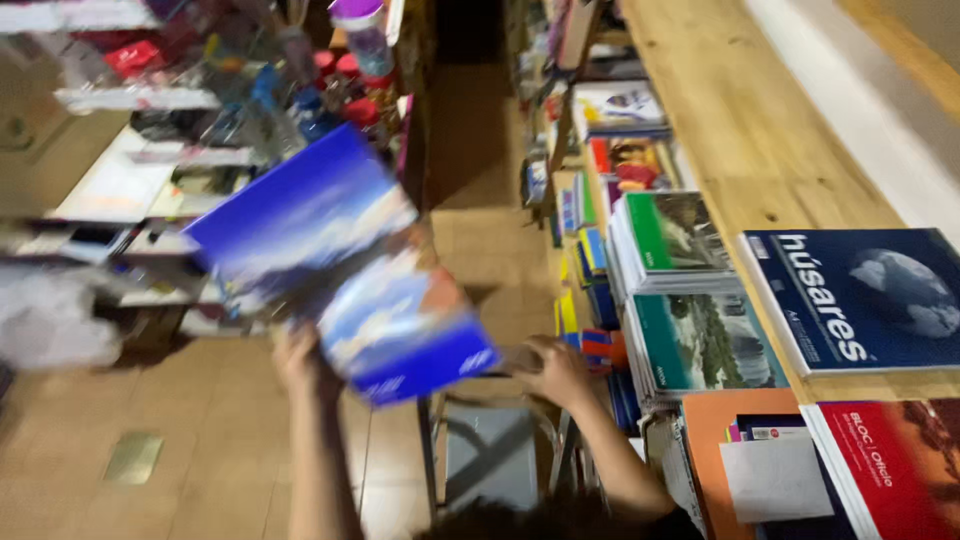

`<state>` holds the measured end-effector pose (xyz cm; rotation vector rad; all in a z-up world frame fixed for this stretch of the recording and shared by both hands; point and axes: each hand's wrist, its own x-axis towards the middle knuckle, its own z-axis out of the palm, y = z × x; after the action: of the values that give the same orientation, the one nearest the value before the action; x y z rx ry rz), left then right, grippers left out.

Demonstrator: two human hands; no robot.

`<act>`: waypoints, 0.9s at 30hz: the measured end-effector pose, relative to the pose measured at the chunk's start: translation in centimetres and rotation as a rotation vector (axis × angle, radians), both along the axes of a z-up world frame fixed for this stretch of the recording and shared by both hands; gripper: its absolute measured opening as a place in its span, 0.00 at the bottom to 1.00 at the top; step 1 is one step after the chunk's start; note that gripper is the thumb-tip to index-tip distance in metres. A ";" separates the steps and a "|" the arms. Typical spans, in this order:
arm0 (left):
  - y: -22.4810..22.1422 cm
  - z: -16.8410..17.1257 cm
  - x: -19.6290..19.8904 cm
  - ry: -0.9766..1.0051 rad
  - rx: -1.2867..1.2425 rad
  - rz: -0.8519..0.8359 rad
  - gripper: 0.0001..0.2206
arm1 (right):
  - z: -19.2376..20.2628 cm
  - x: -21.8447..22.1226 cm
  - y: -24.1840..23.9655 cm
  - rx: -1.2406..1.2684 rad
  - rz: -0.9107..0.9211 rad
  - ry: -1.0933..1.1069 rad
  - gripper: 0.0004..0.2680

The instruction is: The person takes notebooks out of a box, marks a list with a pen, and places the notebooks onto a wooden shelf using a step ladder.

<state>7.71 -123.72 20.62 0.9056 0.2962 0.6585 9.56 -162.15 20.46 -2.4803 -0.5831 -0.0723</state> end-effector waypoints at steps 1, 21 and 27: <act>-0.6 -0.3 1.8 -0.057 -0.124 -0.046 0.07 | -1.4 0.2 -0.2 -0.001 -0.004 -0.085 0.22; -6.4 5.8 13.7 0.148 -0.120 -0.516 0.05 | -2.4 -0.1 0.1 0.078 -0.143 -0.066 0.18; -7.7 13.6 11.6 0.256 -0.224 -0.568 0.06 | -1.5 0.1 -0.6 0.244 -0.085 0.008 0.26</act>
<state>19.30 -131.47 34.18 0.8068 0.3146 -0.0166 9.69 -162.77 18.94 -2.2660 -0.4367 -0.1573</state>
